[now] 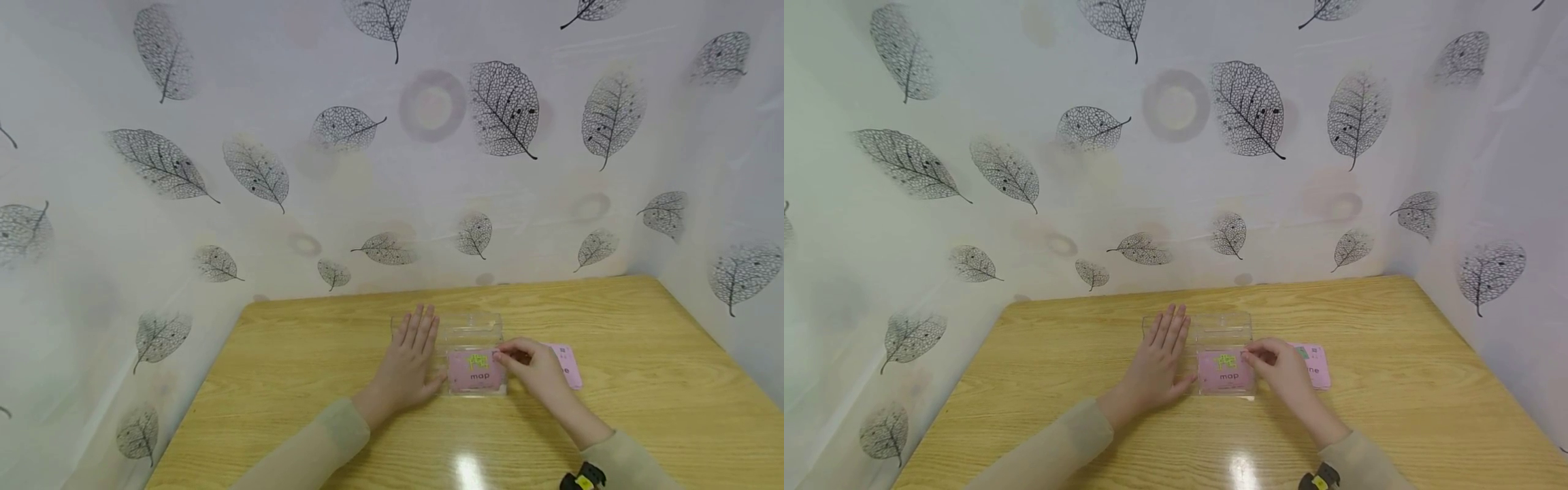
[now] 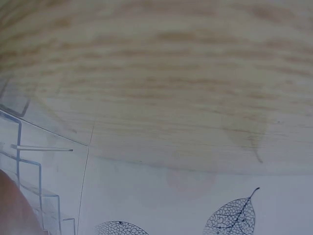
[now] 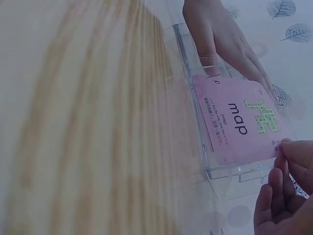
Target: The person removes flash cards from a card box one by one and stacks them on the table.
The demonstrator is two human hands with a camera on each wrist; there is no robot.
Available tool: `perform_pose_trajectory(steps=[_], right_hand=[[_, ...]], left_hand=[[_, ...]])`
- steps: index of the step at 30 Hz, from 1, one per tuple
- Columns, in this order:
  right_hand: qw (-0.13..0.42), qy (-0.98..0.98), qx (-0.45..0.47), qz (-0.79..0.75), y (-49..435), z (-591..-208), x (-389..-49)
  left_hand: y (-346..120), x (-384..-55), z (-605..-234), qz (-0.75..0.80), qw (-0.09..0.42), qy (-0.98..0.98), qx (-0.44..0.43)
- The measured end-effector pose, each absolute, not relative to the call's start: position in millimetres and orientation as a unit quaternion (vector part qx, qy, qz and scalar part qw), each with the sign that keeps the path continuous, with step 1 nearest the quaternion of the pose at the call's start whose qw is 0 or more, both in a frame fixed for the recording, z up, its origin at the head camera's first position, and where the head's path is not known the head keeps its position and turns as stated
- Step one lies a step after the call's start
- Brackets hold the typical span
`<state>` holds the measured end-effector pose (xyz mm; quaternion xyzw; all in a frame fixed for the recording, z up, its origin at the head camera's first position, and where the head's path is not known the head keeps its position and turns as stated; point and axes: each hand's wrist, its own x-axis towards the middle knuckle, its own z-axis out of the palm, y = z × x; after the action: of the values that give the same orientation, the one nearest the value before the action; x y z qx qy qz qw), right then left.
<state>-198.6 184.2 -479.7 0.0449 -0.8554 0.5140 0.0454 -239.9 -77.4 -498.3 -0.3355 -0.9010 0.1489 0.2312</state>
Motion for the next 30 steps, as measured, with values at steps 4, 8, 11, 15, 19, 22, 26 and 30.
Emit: perform_pose_trajectory(steps=[4, 8, 11, 15, 19, 22, 26, 30], right_hand=[[0.048, -0.858, 0.043, 0.51, 185.3, -479.0, -199.0], [0.049, -0.86, 0.041, 0.506, 186.5, -478.9, -199.1], [0.049, -0.86, 0.039, 0.506, 187.4, -478.9, -199.1], [0.054, -0.86, 0.038, 0.505, 188.5, -478.5, -199.3], [0.059, -0.86, 0.041, 0.504, 188.9, -477.2, -200.1], [0.062, -0.859, 0.043, 0.506, 189.1, -476.5, -200.7], [0.065, -0.858, 0.046, 0.507, 189.5, -476.0, -201.0], [0.069, -0.86, 0.044, 0.504, 189.5, -474.9, -200.6]], left_hand=[[-77.2, -239.3, -497.4, 0.154, 0.233, -0.9, -0.334], [-77.1, -238.8, -496.6, 0.156, 0.235, -0.9, -0.333], [-77.1, -238.7, -496.2, 0.157, 0.234, -0.9, -0.333], [-77.4, -238.8, -496.0, 0.16, 0.232, -0.899, -0.334], [-77.8, -239.7, -496.3, 0.162, 0.234, -0.898, -0.336], [-77.9, -240.1, -496.6, 0.164, 0.235, -0.897, -0.336], [-78.0, -239.6, -496.8, 0.166, 0.231, -0.899, -0.334], [-78.1, -238.7, -496.5, 0.163, 0.227, -0.901, -0.333]])
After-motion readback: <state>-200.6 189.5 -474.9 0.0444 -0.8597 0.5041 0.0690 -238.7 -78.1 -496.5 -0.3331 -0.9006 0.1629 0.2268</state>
